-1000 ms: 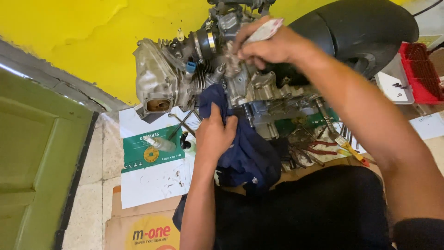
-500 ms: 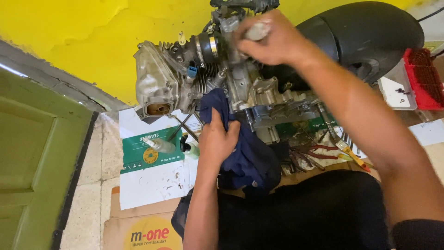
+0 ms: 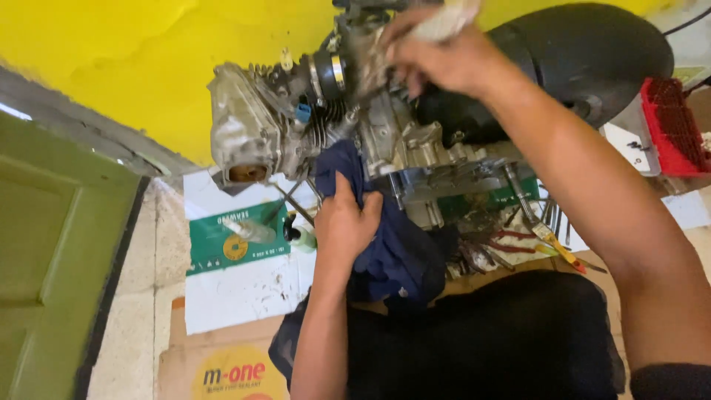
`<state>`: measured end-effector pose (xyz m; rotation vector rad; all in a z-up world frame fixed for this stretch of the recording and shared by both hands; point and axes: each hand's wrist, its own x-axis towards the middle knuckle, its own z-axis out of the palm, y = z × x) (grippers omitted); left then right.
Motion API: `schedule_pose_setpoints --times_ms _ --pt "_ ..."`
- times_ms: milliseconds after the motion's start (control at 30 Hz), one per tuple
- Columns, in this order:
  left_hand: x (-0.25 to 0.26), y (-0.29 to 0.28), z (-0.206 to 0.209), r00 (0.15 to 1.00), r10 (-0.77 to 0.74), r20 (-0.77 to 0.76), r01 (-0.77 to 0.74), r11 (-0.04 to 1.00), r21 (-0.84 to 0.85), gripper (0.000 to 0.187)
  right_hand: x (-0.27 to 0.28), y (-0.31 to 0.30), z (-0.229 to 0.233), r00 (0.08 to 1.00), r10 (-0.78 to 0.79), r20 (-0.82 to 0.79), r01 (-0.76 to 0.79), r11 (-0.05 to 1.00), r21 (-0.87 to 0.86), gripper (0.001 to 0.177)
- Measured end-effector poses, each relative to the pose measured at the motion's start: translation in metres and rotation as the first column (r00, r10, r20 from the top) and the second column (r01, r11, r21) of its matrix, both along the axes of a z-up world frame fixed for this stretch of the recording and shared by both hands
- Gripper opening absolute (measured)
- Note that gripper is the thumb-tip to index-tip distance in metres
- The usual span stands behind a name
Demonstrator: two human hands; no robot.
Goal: The person cleans a motorcycle engine using a cloth and a brush. They wipe various parts of the engine and use the brush to scrub specific areas.
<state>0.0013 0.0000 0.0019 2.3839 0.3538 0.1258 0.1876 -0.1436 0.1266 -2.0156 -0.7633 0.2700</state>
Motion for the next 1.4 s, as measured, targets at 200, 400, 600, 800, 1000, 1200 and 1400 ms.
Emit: schedule_pose_setpoints --times_ms 200,400,600,800,1000,1200,1400 --pt "-0.001 -0.003 0.011 0.998 0.038 -0.056 -0.040 0.998 -0.042 0.074 0.038 -0.013 -0.040 0.762 0.146 0.631 0.063 0.953 -0.296 0.032" --pt "-0.001 0.001 -0.003 0.998 0.006 0.060 -0.003 0.998 -0.056 0.077 0.012 -0.013 -0.043 0.765 0.162 0.623 -0.248 0.967 0.052 0.044" --pt "-0.005 0.000 0.015 0.996 0.014 0.089 0.006 0.974 -0.228 0.049 0.044 -0.049 -0.060 0.640 0.528 0.558 -0.072 0.765 -0.641 0.014" --pt "0.001 -0.004 -0.008 0.993 0.050 0.110 -0.045 0.998 -0.054 0.066 0.017 -0.041 -0.022 0.100 0.479 0.872 0.162 0.857 -0.489 0.017" --pt "-0.004 -0.005 0.024 0.994 0.101 -0.045 -0.105 0.989 -0.104 0.057 0.051 -0.062 -0.037 0.829 0.271 0.490 0.003 0.872 -0.489 0.030" --pt "-0.002 -0.010 0.026 0.980 0.114 -0.162 -0.132 0.986 -0.105 0.079 0.010 -0.074 0.004 0.829 -0.320 0.458 0.447 0.872 -0.199 0.038" --pt "0.000 -0.007 0.006 0.991 0.107 -0.078 -0.112 0.992 -0.064 0.081 -0.018 -0.068 0.009 0.996 -0.044 0.077 0.076 0.864 -0.497 0.017"
